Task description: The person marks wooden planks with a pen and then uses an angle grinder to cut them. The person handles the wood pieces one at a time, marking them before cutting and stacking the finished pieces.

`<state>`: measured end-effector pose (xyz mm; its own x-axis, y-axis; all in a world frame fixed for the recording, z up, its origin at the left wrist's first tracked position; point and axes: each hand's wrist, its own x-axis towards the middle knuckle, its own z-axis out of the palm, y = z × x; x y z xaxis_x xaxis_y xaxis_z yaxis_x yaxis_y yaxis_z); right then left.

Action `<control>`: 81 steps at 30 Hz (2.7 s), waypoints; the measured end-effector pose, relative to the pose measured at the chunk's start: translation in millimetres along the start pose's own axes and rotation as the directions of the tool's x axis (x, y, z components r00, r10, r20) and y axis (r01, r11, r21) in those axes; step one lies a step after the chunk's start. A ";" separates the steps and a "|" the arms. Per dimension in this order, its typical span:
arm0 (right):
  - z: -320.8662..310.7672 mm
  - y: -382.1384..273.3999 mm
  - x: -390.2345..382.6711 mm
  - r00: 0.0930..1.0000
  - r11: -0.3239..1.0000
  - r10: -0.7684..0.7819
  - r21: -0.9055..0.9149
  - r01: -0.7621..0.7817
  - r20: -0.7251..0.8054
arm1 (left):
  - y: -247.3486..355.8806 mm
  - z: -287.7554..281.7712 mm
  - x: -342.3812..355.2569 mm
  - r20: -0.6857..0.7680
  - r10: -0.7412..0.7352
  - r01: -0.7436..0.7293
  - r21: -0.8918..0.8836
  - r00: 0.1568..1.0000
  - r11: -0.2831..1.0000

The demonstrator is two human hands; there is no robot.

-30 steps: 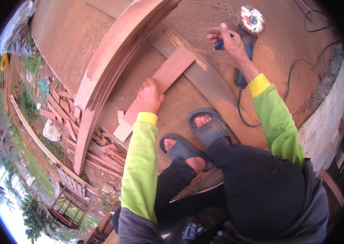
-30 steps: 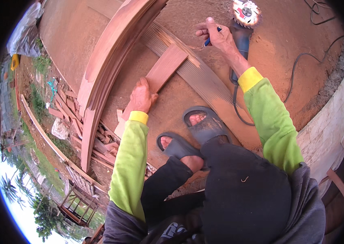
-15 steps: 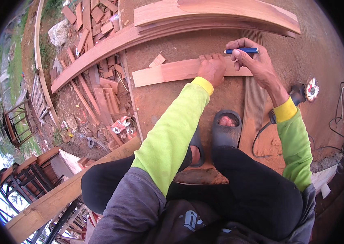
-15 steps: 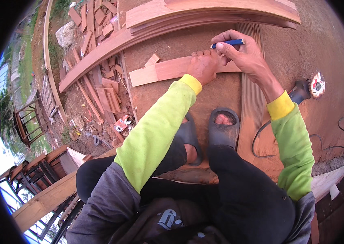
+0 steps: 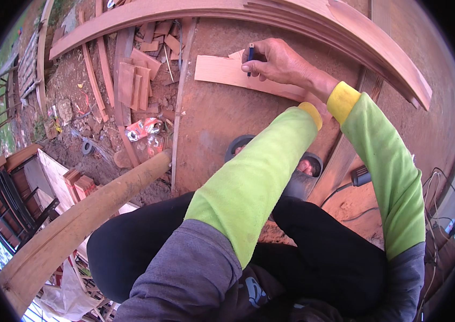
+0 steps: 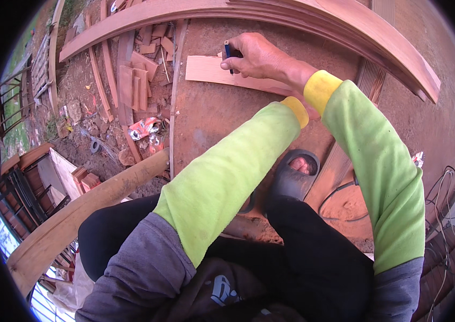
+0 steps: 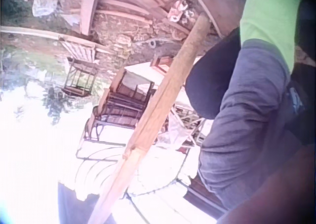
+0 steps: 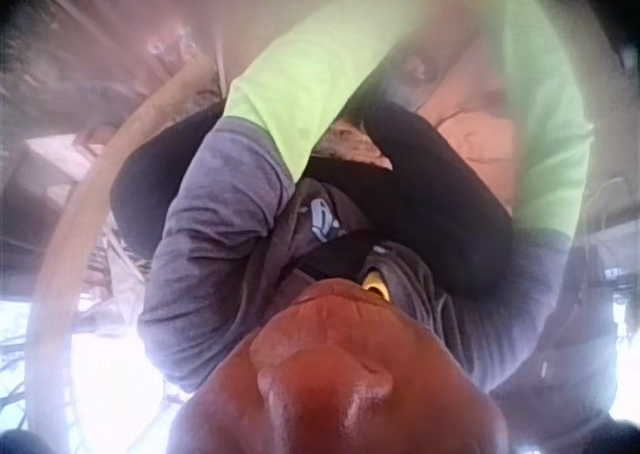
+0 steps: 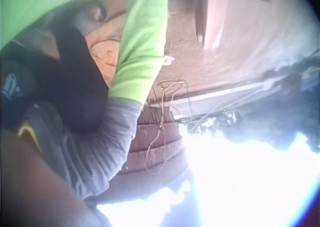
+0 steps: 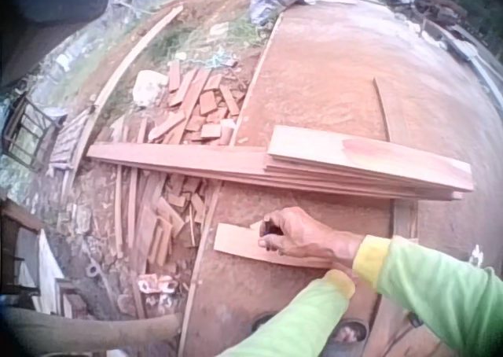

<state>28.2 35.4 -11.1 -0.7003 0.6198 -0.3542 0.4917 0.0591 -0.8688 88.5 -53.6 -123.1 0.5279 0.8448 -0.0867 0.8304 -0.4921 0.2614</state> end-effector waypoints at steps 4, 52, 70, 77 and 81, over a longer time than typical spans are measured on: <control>20.1 -1.1 18.2 0.997 0.987 0.010 -0.159 0.002 0.078 | -7.9 -2.5 -16.2 0.091 -0.022 0.025 -0.024 0.996 0.999; 32.8 1.3 25.0 0.990 0.942 -0.027 -0.328 0.071 0.138 | -15.3 -19.0 -30.2 0.156 0.032 -0.025 -0.049 0.987 0.998; -79.3 4.5 -127.1 0.775 0.967 -0.028 -0.212 -0.138 -0.631 | -14.0 -73.0 -3.2 0.166 0.014 -0.021 0.037 0.986 0.999; -71.4 45.1 -216.1 0.506 0.973 0.226 0.173 -0.150 -0.832 | -19.2 -70.2 -30.2 -0.088 0.119 -0.092 0.270 0.989 0.958; -49.0 101.9 -231.5 0.559 0.921 0.015 -0.207 -0.332 -0.829 | -30.0 -94.3 -80.8 0.076 0.326 -0.334 0.260 0.942 0.906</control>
<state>265.8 -63.7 -0.6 0.0453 0.9961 0.0758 0.7916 0.0105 -0.6109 4.2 -87.3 -33.4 0.7817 0.6199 -0.0692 0.6221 -0.7827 0.0162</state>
